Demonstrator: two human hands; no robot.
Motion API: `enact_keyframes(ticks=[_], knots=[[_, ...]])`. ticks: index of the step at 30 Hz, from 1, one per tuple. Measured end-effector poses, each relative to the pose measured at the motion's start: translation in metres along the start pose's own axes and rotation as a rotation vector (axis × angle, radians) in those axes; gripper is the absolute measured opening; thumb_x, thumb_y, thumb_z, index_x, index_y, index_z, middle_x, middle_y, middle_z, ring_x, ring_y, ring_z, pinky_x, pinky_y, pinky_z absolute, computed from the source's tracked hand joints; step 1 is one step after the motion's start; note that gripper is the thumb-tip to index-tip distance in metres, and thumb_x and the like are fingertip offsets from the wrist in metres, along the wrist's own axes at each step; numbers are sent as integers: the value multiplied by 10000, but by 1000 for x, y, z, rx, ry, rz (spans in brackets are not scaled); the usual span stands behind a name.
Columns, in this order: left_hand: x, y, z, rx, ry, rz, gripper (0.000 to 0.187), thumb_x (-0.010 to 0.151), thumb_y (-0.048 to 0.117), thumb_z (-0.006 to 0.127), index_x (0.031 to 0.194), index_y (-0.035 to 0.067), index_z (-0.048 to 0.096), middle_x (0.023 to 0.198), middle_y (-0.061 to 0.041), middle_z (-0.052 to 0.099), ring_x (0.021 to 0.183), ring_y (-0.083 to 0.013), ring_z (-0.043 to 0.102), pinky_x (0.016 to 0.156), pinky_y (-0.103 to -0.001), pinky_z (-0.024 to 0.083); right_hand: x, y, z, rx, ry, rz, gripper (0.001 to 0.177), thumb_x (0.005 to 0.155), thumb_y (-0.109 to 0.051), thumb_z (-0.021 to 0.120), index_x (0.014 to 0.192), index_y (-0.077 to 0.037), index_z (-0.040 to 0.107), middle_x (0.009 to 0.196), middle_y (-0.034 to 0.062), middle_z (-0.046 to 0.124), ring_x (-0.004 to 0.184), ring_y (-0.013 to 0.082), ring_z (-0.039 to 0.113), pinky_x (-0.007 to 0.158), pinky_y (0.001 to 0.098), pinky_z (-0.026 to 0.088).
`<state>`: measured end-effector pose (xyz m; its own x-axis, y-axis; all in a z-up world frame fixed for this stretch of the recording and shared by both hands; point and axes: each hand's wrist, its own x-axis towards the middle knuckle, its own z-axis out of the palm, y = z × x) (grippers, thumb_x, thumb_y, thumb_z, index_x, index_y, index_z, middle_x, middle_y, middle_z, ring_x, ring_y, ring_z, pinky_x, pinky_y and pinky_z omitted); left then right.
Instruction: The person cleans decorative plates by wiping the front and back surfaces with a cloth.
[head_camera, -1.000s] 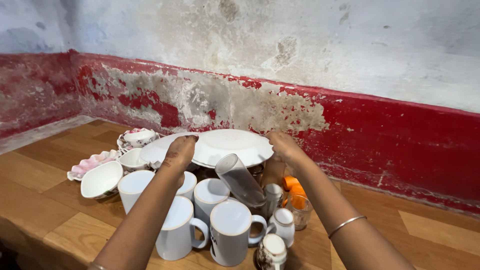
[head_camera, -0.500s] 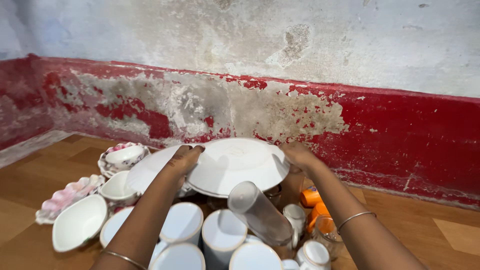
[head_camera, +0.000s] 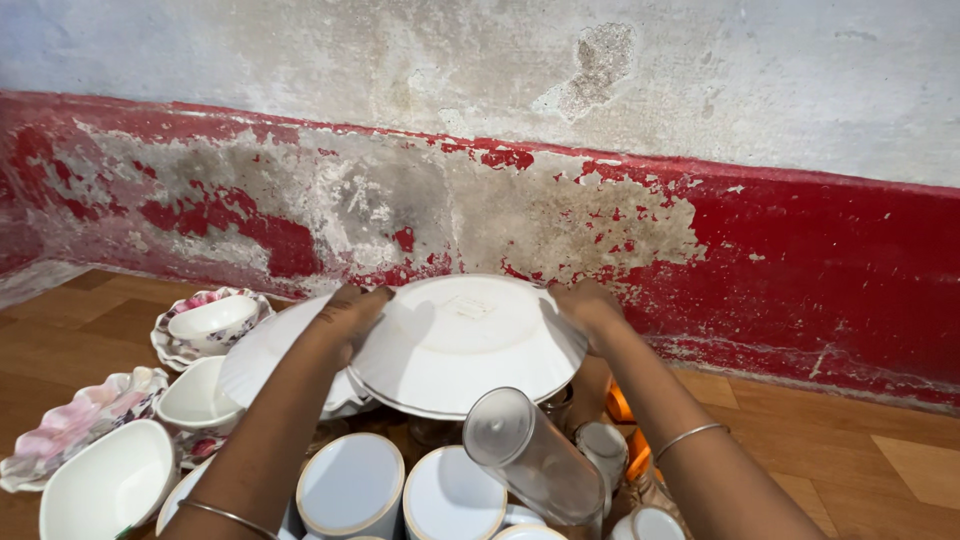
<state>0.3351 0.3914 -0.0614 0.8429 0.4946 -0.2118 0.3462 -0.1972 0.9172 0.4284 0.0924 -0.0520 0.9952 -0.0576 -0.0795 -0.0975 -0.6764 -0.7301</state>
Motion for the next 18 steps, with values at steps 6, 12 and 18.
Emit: enact_keyframes(ticks=[6,12,18], knots=[[7,-8,-17,-249,-27,-114,465,970,359,584,1243,-16,607,1112,-185,692,920,-291,692,826,-439,595,-24,-19,-5,-143,119,8,569,941,-402,640,1343,-13,533,1288,238,618,1138,357,630,1002,457,492],[22,-12,-10,-191,-46,-124,487,987,375,556,1261,-27,573,1128,-220,685,958,-322,705,849,-479,580,3,-7,1,557,-47,48,419,962,-279,619,1166,86,633,1054,269,725,833,316,752,741,407,617],[39,-16,-18,-249,-55,-85,464,973,346,592,1261,-18,591,1135,-187,695,945,-298,699,878,-446,556,9,-14,-5,1123,-252,-60,319,940,-92,643,1119,171,623,918,254,706,647,271,722,535,377,642]])
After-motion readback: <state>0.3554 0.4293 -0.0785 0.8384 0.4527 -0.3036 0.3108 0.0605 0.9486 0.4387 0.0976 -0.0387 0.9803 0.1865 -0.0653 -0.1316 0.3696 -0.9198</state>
